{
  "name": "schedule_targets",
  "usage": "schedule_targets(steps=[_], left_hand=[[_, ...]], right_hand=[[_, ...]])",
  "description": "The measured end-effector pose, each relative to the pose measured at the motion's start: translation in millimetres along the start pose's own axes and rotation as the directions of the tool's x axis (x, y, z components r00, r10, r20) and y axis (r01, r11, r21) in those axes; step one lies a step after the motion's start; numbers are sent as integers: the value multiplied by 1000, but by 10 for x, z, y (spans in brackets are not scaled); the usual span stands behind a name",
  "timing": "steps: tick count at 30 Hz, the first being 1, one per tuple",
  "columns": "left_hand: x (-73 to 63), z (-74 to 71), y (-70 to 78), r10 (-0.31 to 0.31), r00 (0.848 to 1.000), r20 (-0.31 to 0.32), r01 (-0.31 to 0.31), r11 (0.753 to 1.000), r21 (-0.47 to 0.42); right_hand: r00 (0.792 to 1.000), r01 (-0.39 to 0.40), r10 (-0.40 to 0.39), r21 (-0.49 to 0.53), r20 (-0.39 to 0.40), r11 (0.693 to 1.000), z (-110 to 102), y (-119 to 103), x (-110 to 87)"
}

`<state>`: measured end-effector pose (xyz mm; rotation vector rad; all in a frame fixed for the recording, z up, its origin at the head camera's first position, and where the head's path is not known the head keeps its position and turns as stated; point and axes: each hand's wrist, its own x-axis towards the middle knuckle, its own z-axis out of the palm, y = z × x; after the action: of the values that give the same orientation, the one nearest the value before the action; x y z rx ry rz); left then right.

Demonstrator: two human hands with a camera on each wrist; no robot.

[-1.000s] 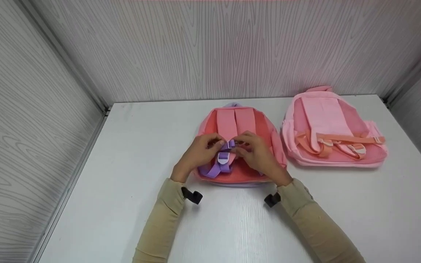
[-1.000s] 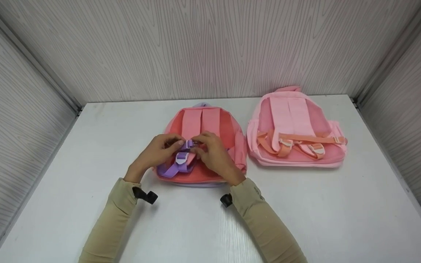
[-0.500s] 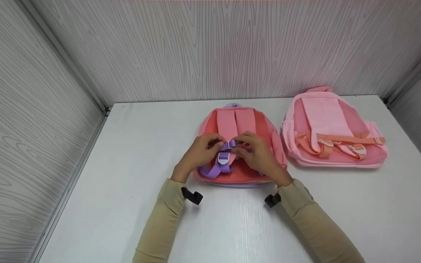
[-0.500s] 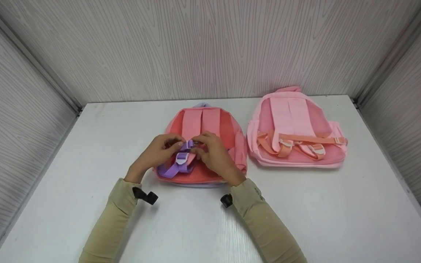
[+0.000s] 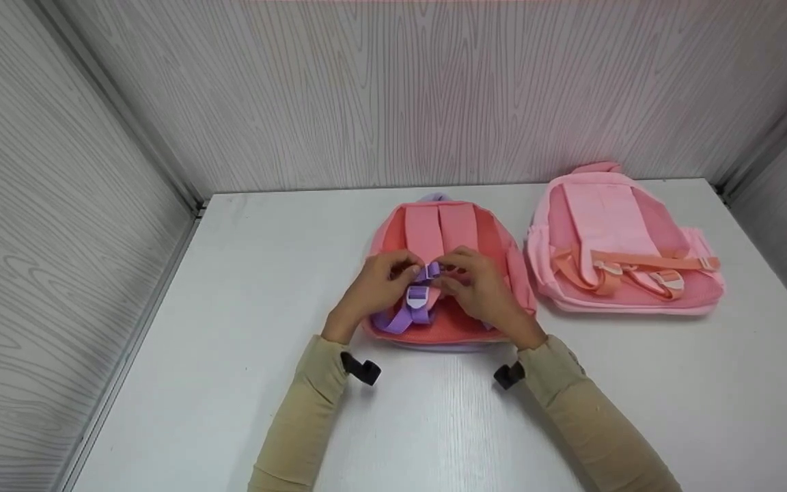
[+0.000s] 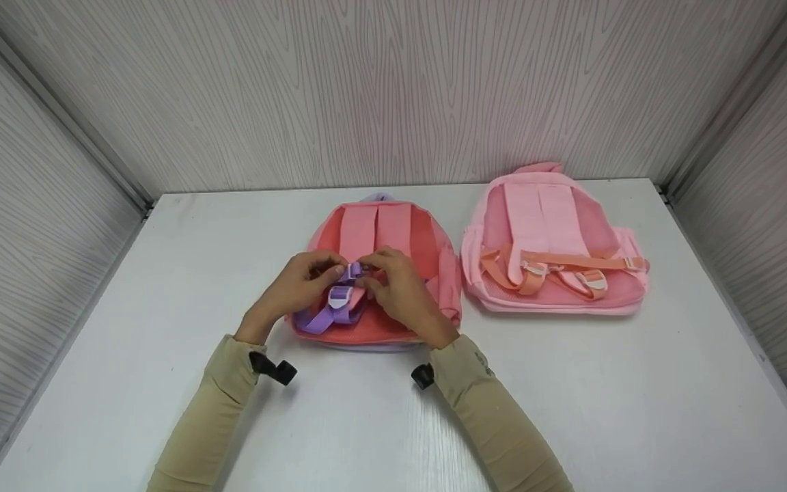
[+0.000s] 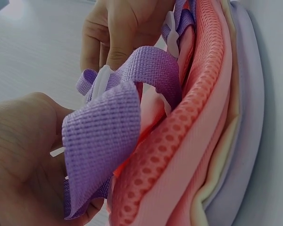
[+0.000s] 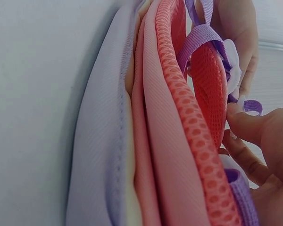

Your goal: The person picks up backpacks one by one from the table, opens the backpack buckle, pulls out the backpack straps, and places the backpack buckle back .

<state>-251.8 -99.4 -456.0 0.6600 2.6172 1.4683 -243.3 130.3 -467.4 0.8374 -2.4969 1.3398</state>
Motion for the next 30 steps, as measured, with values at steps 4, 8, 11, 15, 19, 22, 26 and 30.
schedule_targets(steps=[4, 8, 11, 15, 19, 22, 26, 30], left_hand=[[-3, 11, 4, 1, 1000, -3, -1, 1000, -4], [-1, 27, 12, -1, 1000, -1, 1, 1000, -13], [0, 35, 19, -10, 1000, -2, 10, 1000, -27], [-6, 28, 24, -22, 1000, -1, 22, 999, -44], [-19, -11, 30, -37, 999, 12, 37, 998, -52], [-26, -55, 27, -40, 999, 24, 41, 998, -53], [-31, -113, 15, -38, 999, 38, 39, 999, -36], [-33, -160, 0, -40, 998, 46, 41, 999, -16]], right_hand=[[1000, 7, -7, -9, -7, 1000, 17, 6, -1], [1000, -8, 8, -30, -4, 1000, 27, -10, -5], [1000, -25, 25, -31, 2, 999, 26, -24, -6], [1000, -16, 16, -32, -1, 999, 21, -22, -7], [1000, -12, 12, -28, 1, 1000, 14, -19, -7], [1000, -10, 10, -10, 2, 1000, 11, -13, -6], [1000, -1, 1, 11, -3, 1000, 6, -1, -5], [1000, 4, -4, 17, -10, 1000, 3, 2, 1]])
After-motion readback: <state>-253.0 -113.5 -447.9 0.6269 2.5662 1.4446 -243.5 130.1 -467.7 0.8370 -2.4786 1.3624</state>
